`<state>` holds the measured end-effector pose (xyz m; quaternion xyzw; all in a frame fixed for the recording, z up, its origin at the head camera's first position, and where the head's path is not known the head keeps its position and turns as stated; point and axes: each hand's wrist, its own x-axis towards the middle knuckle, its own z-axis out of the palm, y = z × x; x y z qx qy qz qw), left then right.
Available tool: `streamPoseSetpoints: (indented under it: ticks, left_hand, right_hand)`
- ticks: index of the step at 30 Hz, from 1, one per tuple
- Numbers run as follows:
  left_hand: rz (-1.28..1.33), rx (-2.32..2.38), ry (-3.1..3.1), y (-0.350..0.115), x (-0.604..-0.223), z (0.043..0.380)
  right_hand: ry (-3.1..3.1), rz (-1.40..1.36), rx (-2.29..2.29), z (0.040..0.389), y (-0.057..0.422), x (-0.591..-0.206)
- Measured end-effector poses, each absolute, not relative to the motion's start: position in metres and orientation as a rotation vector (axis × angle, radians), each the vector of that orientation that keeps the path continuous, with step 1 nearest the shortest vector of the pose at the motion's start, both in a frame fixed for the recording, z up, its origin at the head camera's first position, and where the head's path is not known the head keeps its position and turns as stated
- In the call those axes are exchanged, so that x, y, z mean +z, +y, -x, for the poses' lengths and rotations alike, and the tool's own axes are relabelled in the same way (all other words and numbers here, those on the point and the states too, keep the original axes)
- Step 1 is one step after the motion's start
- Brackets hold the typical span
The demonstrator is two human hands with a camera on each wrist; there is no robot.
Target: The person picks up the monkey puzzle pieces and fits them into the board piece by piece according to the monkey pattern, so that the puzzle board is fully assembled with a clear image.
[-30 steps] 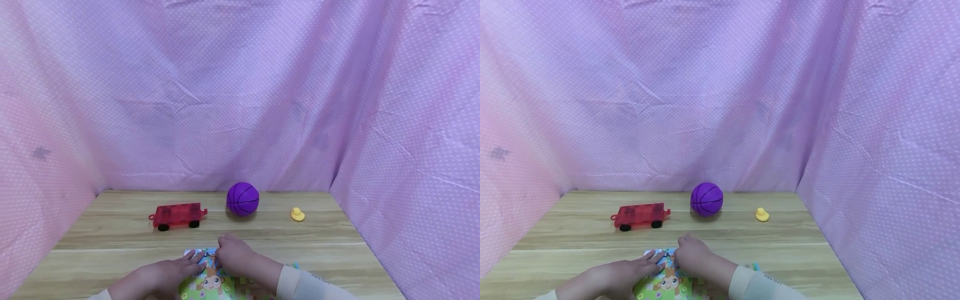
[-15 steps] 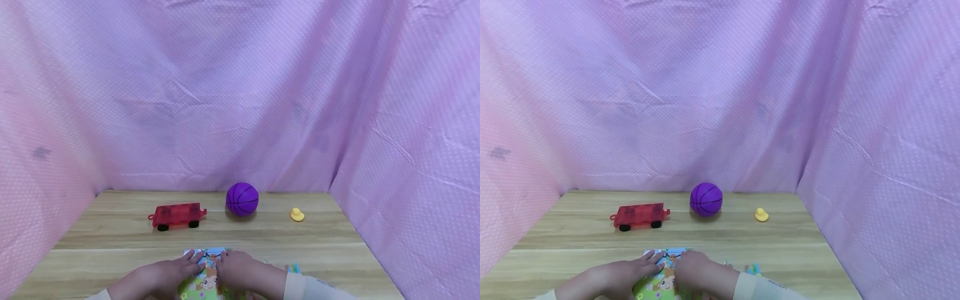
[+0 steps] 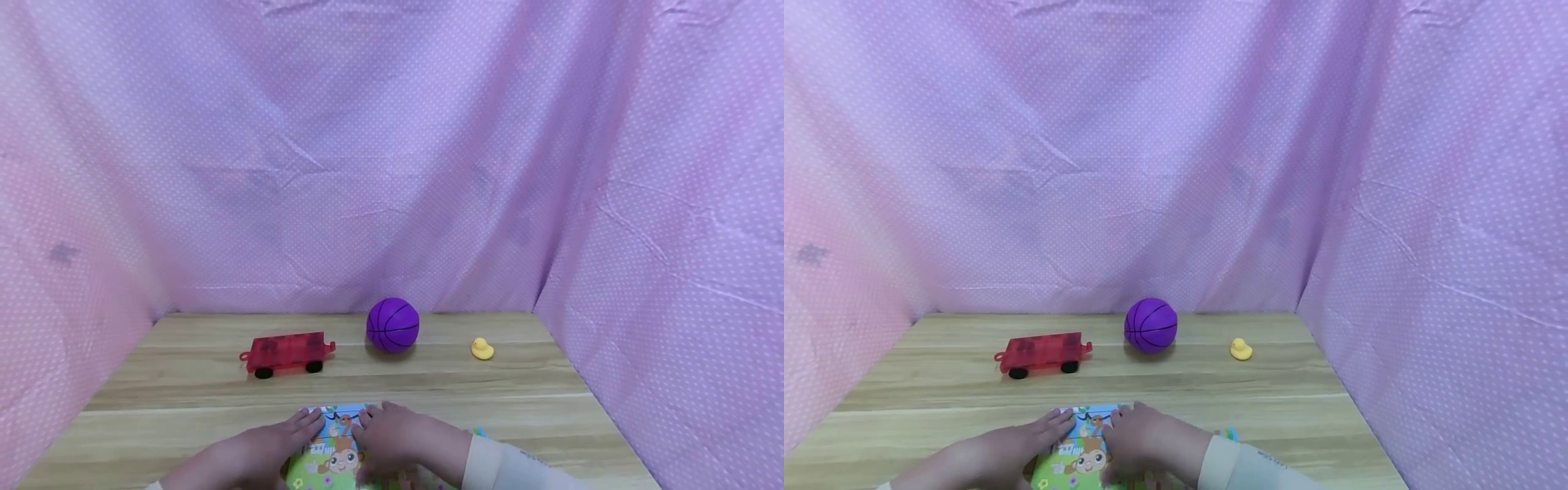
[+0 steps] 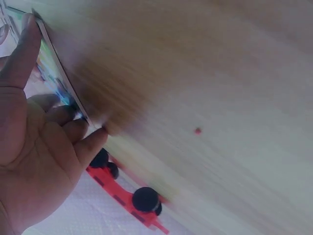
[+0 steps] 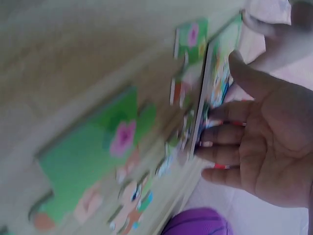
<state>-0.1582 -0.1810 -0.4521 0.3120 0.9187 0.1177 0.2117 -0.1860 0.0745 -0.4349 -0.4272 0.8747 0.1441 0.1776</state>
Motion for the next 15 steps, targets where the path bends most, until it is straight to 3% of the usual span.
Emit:
streamPoseSetpoints:
  ticks: [9, 15]
  left_hand:
    - [-0.807, 0.392, 2.583, -0.191, -0.46, 0.159]
    - [-0.792, 0.347, 2.59, -0.191, -0.459, 0.158]
  right_hand:
    - [2.466, 1.276, 0.411, 0.191, 0.083, -0.433]
    - [2.462, 1.295, 0.179, 0.189, 0.1, -0.441]
